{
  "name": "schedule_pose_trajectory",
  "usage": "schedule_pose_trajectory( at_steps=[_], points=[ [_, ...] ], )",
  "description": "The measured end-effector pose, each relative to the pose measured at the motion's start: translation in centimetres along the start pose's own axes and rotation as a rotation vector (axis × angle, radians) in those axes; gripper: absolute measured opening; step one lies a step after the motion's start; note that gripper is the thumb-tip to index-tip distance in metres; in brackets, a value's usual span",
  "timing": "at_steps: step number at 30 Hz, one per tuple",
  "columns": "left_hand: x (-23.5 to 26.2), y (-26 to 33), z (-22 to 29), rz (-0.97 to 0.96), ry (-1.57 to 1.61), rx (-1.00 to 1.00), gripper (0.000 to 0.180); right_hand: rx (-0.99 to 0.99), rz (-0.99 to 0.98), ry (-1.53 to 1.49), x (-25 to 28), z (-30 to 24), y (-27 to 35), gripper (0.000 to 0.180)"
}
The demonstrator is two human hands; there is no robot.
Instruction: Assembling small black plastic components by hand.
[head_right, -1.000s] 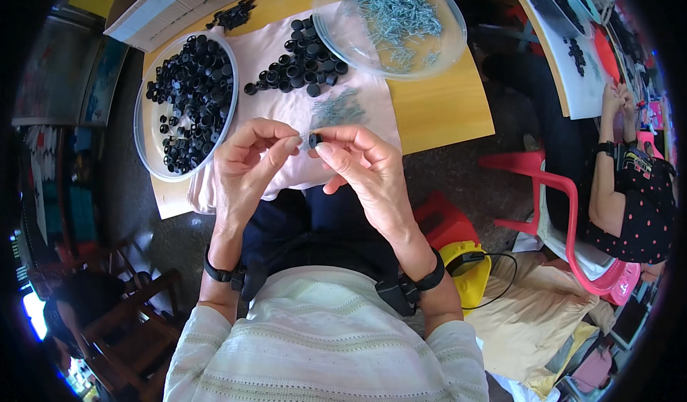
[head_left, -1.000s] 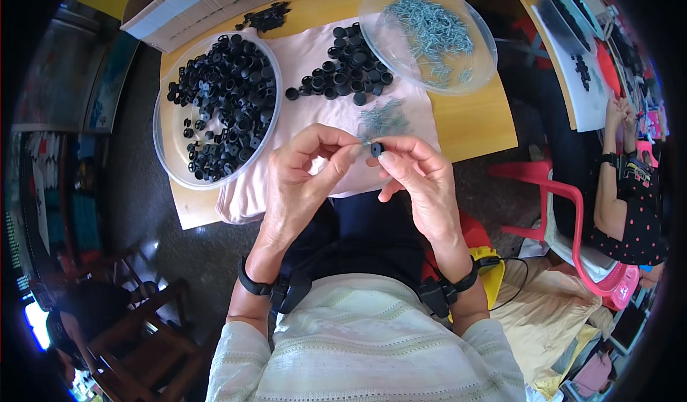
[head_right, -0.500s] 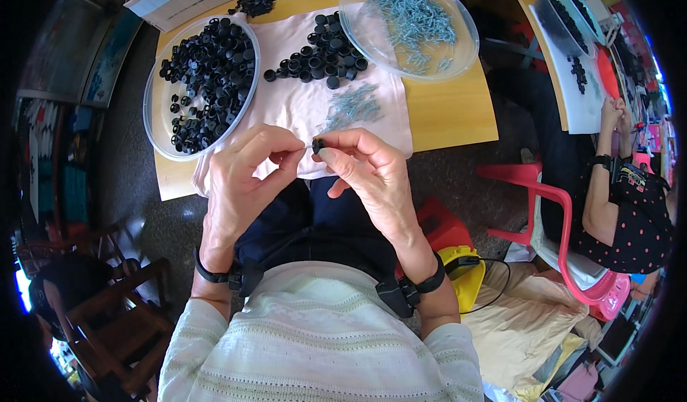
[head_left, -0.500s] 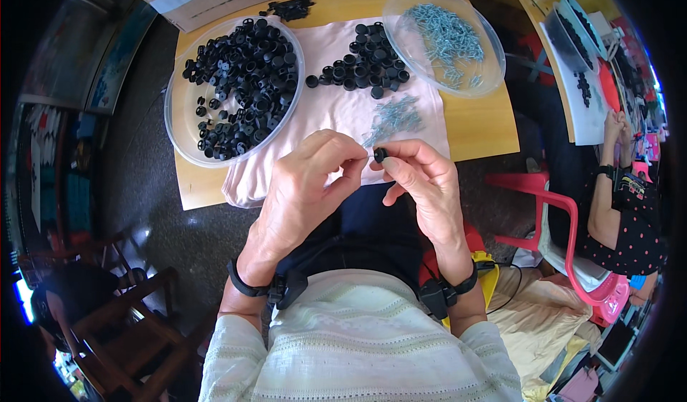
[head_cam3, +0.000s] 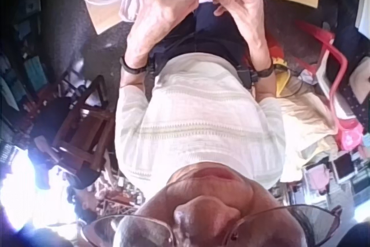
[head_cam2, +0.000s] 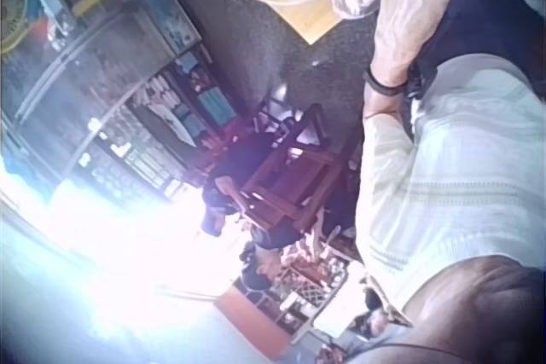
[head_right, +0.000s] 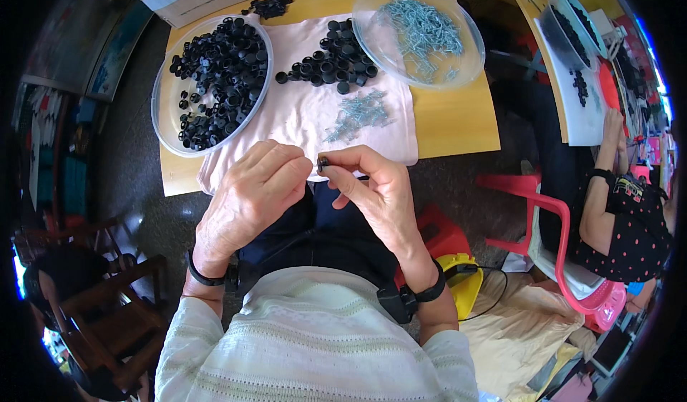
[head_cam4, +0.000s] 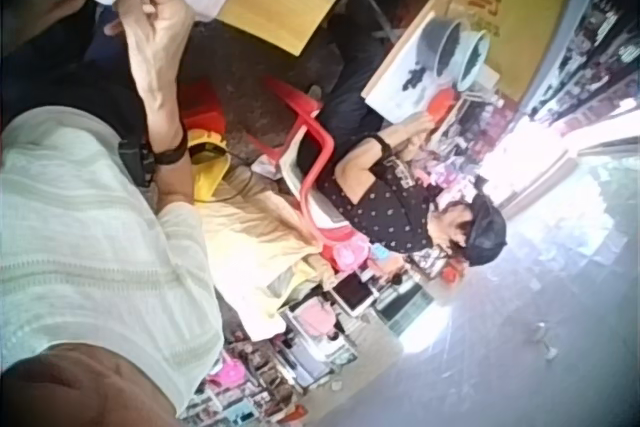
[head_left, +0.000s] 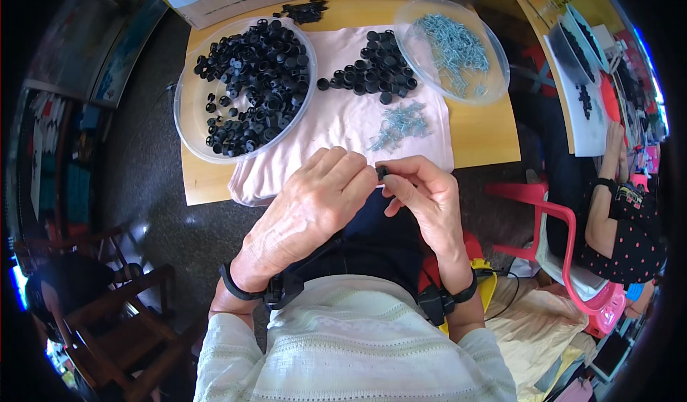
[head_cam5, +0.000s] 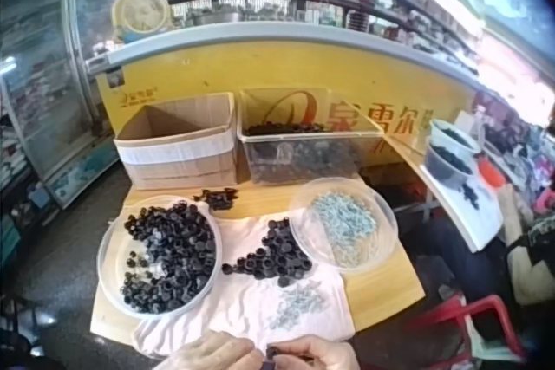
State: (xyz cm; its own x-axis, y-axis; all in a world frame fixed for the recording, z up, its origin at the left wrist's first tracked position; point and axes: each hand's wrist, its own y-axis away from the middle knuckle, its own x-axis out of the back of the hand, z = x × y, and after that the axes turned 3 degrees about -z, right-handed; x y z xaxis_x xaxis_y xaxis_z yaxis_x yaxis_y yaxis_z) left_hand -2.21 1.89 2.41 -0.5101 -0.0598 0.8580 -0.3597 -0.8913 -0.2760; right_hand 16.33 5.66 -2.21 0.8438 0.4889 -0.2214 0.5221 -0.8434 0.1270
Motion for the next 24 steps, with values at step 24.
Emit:
schedule_pose_trajectory(
  at_steps=[24],
  points=[
    [-1.1,1.9,-1.4,0.091,0.936,0.340,0.016,0.005,-0.032,-0.159,-0.9,0.0,0.6,0.018]
  ],
)
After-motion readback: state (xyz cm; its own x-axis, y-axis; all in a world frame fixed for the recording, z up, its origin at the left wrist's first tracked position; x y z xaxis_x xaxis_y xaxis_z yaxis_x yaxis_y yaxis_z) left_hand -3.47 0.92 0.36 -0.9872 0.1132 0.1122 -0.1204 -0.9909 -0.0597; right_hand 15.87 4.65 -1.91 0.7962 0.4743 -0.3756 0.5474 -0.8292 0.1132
